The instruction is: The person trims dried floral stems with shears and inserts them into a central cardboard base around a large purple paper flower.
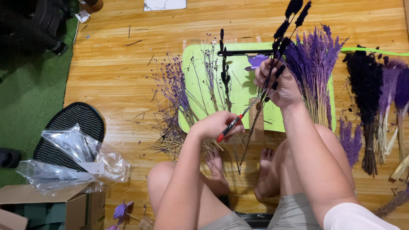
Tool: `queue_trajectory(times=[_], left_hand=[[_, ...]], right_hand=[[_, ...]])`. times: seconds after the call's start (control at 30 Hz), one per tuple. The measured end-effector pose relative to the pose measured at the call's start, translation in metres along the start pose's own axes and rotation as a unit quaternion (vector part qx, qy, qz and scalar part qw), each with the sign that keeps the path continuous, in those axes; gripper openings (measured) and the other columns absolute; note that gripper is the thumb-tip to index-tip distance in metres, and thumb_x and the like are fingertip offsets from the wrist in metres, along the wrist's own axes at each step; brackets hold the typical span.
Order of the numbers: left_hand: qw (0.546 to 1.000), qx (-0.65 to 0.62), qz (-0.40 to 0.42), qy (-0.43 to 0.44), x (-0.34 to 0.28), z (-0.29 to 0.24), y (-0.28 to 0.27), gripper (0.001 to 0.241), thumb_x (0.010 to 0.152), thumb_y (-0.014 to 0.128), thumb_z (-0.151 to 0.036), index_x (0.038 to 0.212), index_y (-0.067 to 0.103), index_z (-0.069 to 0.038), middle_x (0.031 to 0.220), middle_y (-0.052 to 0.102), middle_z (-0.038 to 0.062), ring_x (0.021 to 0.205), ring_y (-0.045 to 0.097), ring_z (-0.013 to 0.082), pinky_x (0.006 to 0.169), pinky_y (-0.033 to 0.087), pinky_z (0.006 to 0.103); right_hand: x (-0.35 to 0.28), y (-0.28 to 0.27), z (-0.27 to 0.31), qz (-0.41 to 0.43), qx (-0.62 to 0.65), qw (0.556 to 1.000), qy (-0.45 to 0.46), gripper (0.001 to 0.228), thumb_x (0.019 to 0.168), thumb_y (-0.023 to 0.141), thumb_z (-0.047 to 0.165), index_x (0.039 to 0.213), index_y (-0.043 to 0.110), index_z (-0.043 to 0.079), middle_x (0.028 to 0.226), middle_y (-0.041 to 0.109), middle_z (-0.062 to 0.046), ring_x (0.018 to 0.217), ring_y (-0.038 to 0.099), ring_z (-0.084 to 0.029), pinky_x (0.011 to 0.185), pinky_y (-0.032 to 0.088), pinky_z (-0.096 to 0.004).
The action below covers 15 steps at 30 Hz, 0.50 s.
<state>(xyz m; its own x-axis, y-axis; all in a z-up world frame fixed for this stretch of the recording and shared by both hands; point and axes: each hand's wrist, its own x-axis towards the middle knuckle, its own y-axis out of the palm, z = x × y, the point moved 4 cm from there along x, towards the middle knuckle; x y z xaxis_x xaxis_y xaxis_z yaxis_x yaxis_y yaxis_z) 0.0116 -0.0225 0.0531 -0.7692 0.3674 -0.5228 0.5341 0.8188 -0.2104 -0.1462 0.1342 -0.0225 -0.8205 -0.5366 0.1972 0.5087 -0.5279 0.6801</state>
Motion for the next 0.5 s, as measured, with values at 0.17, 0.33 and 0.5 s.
queue_trajectory(times=[0.17,0.33,0.5], left_hand=[[0.999,0.028,-0.013,0.009,0.007,0.001,0.004,0.026,0.101,0.064,-0.027,0.095,0.072,-0.003,0.066,0.062,0.006,0.058,0.064,0.0196,0.072,0.052,0.0316],[0.998,0.018,-0.038,0.036,0.027,0.021,0.01,0.026,0.1,0.064,-0.027,0.088,0.074,-0.006,0.063,0.062,0.004,0.061,0.063,0.0215,0.074,0.05,0.0339],[0.991,0.07,-0.103,0.046,0.04,0.03,0.012,0.024,0.091,0.067,-0.031,0.073,0.069,-0.015,0.054,0.06,0.002,0.06,0.063,0.0214,0.072,0.05,0.0325]], right_hand=[[0.0,0.003,0.003,-0.004,0.002,1.0,0.007,0.032,0.095,0.072,0.034,0.117,0.064,0.014,0.086,0.047,0.0,0.078,0.052,-0.015,0.066,0.04,-0.026],[0.001,-0.003,0.005,-0.018,0.028,0.999,0.018,0.029,0.097,0.071,0.033,0.119,0.065,0.016,0.085,0.044,0.002,0.076,0.049,-0.015,0.067,0.039,-0.027],[0.002,0.005,0.014,-0.028,0.07,0.997,0.017,0.024,0.1,0.069,0.032,0.119,0.068,0.018,0.087,0.044,0.004,0.077,0.048,-0.013,0.067,0.037,-0.026]])
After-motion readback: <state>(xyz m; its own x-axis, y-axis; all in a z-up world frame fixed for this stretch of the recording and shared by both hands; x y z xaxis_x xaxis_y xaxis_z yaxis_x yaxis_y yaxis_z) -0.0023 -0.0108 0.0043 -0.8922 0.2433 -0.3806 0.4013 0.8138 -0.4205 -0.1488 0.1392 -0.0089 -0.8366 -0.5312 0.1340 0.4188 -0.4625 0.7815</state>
